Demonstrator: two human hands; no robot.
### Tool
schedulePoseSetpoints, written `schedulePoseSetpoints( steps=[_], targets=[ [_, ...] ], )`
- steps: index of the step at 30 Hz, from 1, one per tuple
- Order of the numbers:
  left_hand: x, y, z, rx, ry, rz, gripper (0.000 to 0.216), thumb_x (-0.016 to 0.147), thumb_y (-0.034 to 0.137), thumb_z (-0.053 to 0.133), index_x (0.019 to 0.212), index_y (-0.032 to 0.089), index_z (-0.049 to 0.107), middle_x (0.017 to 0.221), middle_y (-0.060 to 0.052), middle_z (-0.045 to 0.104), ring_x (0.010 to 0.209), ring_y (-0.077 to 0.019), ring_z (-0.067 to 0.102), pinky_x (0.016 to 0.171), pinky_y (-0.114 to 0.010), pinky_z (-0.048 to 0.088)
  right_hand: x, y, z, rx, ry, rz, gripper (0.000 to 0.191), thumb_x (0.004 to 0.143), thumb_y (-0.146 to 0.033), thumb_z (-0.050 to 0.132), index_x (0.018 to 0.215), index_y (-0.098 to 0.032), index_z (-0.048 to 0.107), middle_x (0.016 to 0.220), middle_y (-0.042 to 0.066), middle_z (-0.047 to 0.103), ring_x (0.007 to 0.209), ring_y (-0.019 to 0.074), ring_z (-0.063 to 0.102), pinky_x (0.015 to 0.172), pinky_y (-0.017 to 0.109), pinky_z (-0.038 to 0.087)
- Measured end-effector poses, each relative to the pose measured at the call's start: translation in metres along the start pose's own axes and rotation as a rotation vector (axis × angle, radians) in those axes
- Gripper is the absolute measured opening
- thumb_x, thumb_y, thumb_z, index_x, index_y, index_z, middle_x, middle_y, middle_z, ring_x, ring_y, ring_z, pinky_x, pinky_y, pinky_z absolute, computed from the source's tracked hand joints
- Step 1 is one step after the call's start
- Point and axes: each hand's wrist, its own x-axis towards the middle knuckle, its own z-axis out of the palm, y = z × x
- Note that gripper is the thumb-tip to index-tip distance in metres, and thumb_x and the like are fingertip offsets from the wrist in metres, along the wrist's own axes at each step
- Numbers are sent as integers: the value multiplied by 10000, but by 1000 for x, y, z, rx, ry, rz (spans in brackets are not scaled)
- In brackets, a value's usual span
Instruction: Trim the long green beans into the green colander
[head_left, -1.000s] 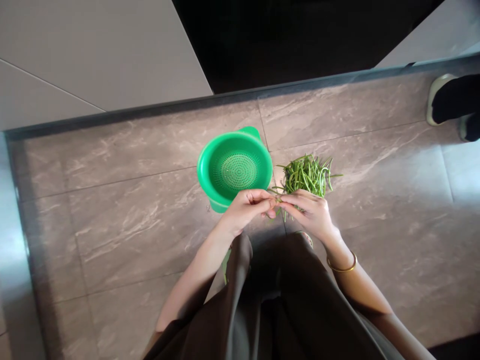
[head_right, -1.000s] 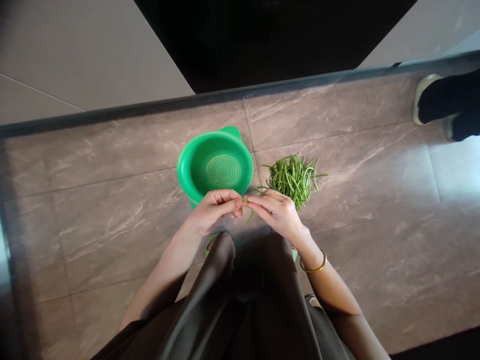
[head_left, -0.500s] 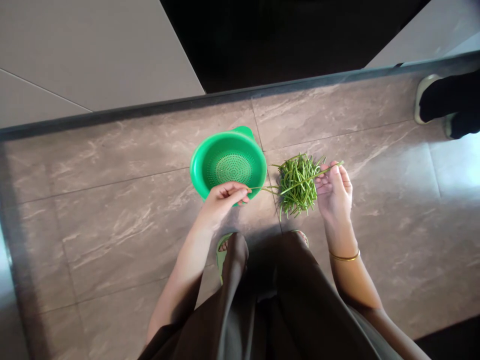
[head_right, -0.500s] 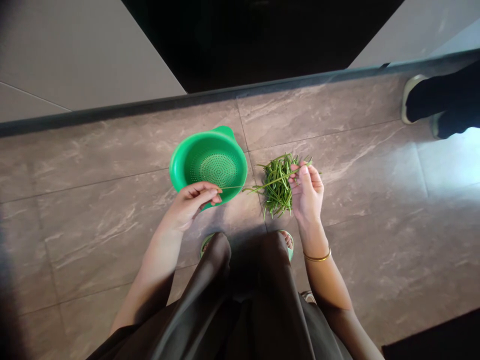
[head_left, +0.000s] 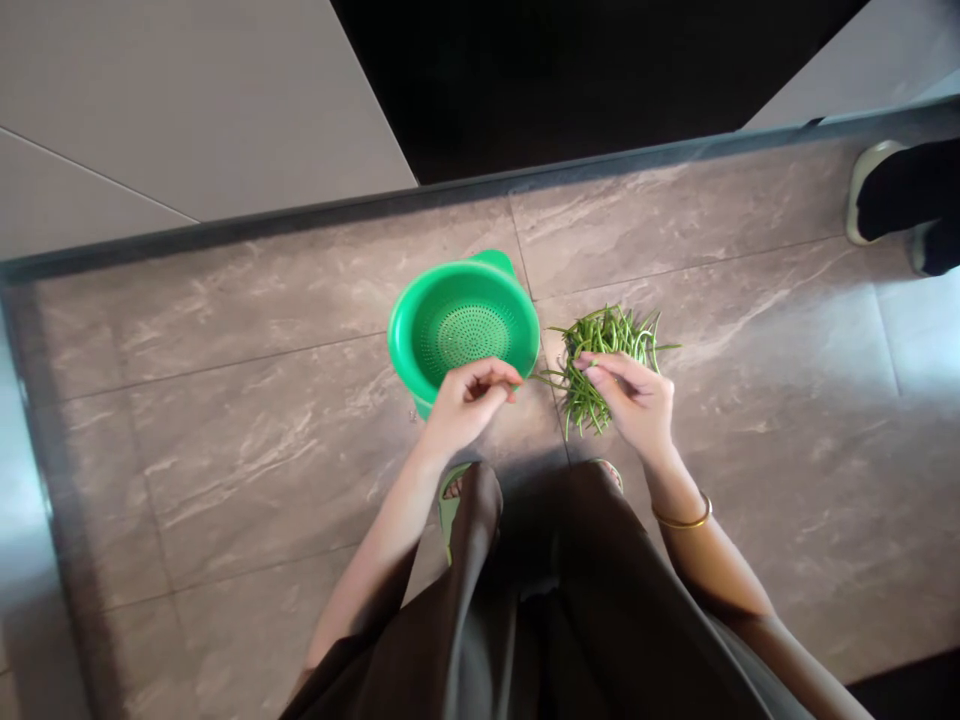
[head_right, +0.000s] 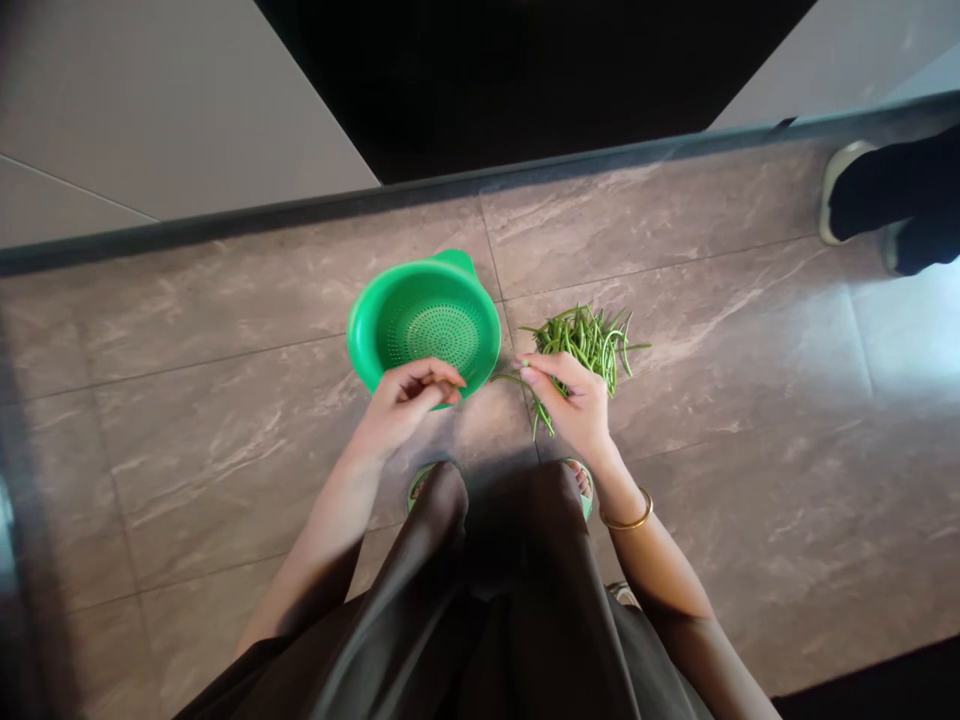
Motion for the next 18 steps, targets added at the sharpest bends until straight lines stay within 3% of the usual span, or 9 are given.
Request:
schedulePoseSetpoints(
  steps=[3,6,10,18],
  targets=[
    [-2,3,14,-1,-53,-10,142,738,175,551,760,184,690,650,3,657,637,-121,594,604,-233,428,-2,-3,7,-154,-170,-153,228,849,-224,579,1013,-337,691,942,-10,722,858,178,640,806,375,505],
    [-3,3,20,-69,-71,-25,127,754,233,590,787,184,703,705,-11,693,682,-133,616,637,-244,447,-3,0,8,-239,-257,-272,306,865,-190,552,1111,-342,649,974,-7,716,860,180,627,806,377,490],
    [-3,1,18,-97,-114,-49,171,748,337,650,773,179,710,744,-32,715,695,-148,625,645,-258,460,-3,4,6,-395,-312,-378,343,877,-188,532,1176,-334,613,1027,3,707,894,192,607,833,383,470],
    [-3,3,12,16,-118,-48,213,760,364,650,723,165,716,709,-31,715,641,-136,610,602,-237,440,-2,3,4,-586,-344,-481,330,889,-195,525,1195,-291,604,994,16,710,890,189,578,824,356,446]
  ],
)
